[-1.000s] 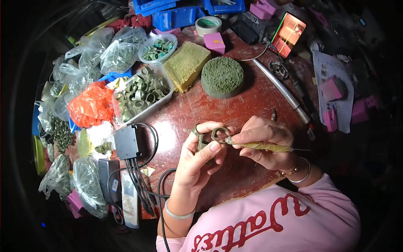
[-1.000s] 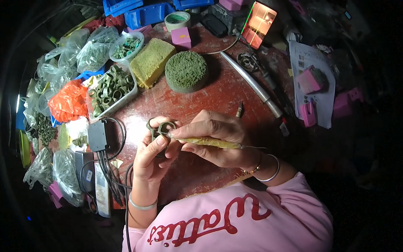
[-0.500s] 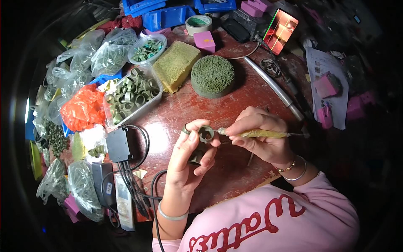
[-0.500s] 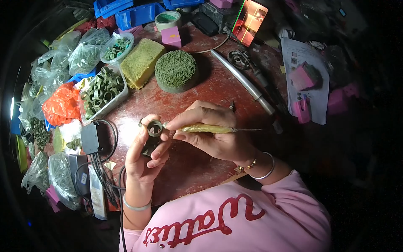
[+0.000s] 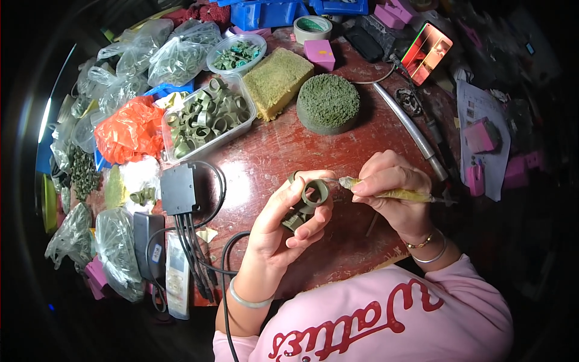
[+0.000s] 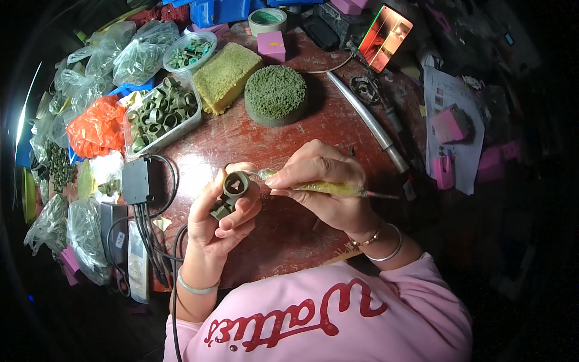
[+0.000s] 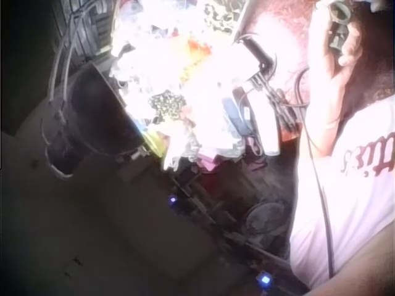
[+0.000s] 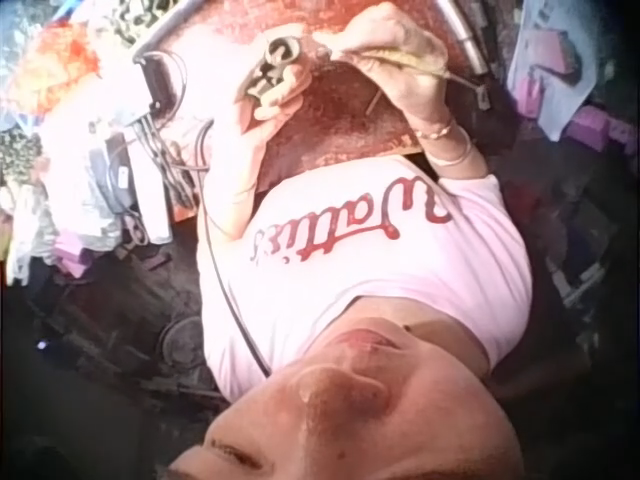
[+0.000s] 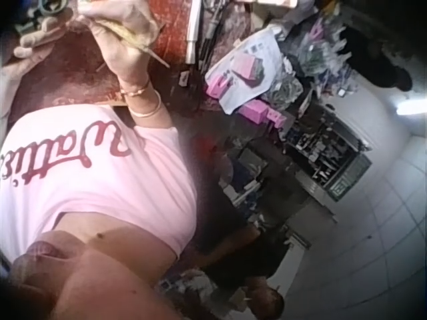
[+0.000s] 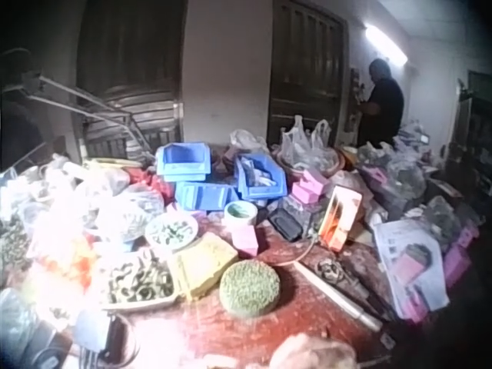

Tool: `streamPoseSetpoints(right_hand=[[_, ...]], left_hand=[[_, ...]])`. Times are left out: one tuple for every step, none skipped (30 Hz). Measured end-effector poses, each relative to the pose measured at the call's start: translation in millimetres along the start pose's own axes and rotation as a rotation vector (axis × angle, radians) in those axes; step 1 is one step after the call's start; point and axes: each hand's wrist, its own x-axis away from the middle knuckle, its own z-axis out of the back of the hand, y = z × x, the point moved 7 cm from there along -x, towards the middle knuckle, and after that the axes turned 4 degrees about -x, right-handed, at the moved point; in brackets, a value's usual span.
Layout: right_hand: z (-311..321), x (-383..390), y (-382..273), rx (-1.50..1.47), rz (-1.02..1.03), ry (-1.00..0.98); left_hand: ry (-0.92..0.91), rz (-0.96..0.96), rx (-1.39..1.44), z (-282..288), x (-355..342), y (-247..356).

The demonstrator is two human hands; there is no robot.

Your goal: Using a handheld carving tool and a heated wax pen to refine a green wax component.

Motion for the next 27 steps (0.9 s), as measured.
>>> streamPoseSetpoints(right_hand=[[0, 0, -3, 0.077, 0.032, -0.003], [-1, 1, -7, 0.155, 0.064, -0.004], [-1, 1, -7, 0.156, 0.066, -0.005], [-2, 2, -7, 0.122, 0.068, 0.005], [-1, 2, -7, 0.089, 0.071, 0.015], [0, 2, -7, 0.09, 0.073, 0.014], [0, 1, -5, 0.051, 0.052, -0.012], [0, 0, -4, 0.011, 0.032, -0.039], [0, 0, -3, 0.014, 0.033, -0.038], [2, 1, -3, 0.042, 0.029, -0.012], [4, 1, -2, 0.07, 0.026, 0.014], [3, 1, -3, 0.07, 0.027, 0.015], [1, 2, -4, 0.077, 0.045, 0.012], [0, 1, -6, 0.084, 0.062, 0.009], [0, 1, -6, 0.083, 0.065, 0.008], [-1, 0, -3, -0.023, 0.03, -0.029], [-4, -1, -1, -0.128, -0.005, -0.067], [-2, -1, -1, -0.123, -0.002, -0.062], [1, 0, 0, -0.072, 0.004, -0.03], [5, 0, -1, -0.017, 0.011, 0.004], [6, 1, -5, 0.053, 0.027, 0.011], [6, 0, -9, 0.127, 0.043, 0.02], [5, 1, -14, 0.199, 0.079, 0.025], [2, 3, -17, 0.257, 0.144, 0.014], [1, 0, -25, 0.342, 0.163, 0.027], [2, -3, -32, 0.428, 0.18, 0.042], [6, -1, -32, 0.538, 0.237, 0.102]], left_hand=[[0.014, 0.005, 0.004, -1, 1, 0], [0.028, 0.011, 0.009, -2, 1, 0], [0.026, 0.01, 0.007, -2, 1, -1], [0.005, 0.012, 0.021, -2, 0, -1], [-0.017, 0.013, 0.034, -2, 0, -2], [-0.018, 0.012, 0.033, -1, -1, -2], [-0.027, 0.008, 0.035, -1, 0, -2], [-0.034, 0.005, 0.038, -1, 0, -2], [-0.037, 0.006, 0.037, -1, -1, -3], [-0.035, 0.011, 0.051, -1, -1, -3], [-0.033, 0.016, 0.064, 0, -2, -4], [-0.034, 0.016, 0.063, 0, -1, -3], [-0.039, 0.02, 0.059, 0, 0, -3], [-0.043, 0.023, 0.055, 0, 0, -3], [-0.044, 0.02, 0.053, 0, 1, -3], [-0.07, 0.016, 0.066, 1, 2, -3], [-0.096, 0.011, 0.078, 0, 3, -2], [-0.101, 0.017, 0.075, -1, 2, -3], [-0.093, 0.028, 0.07, -2, 0, -4], [-0.087, 0.04, 0.065, -3, -2, -5], [-0.104, 0.055, 0.065, -6, -4, -7], [-0.059, 0.036, 0.047, -5, -6, -6], [-0.017, 0.022, 0.028, -3, -8, -5], [-0.03, 0.004, -0.014, -5, -7, -3], [0.001, -0.017, -0.053, -1, -5, -1], [0.03, -0.038, -0.094, 3, -2, 1], [0.022, -0.048, -0.075, 4, -1, 1]])
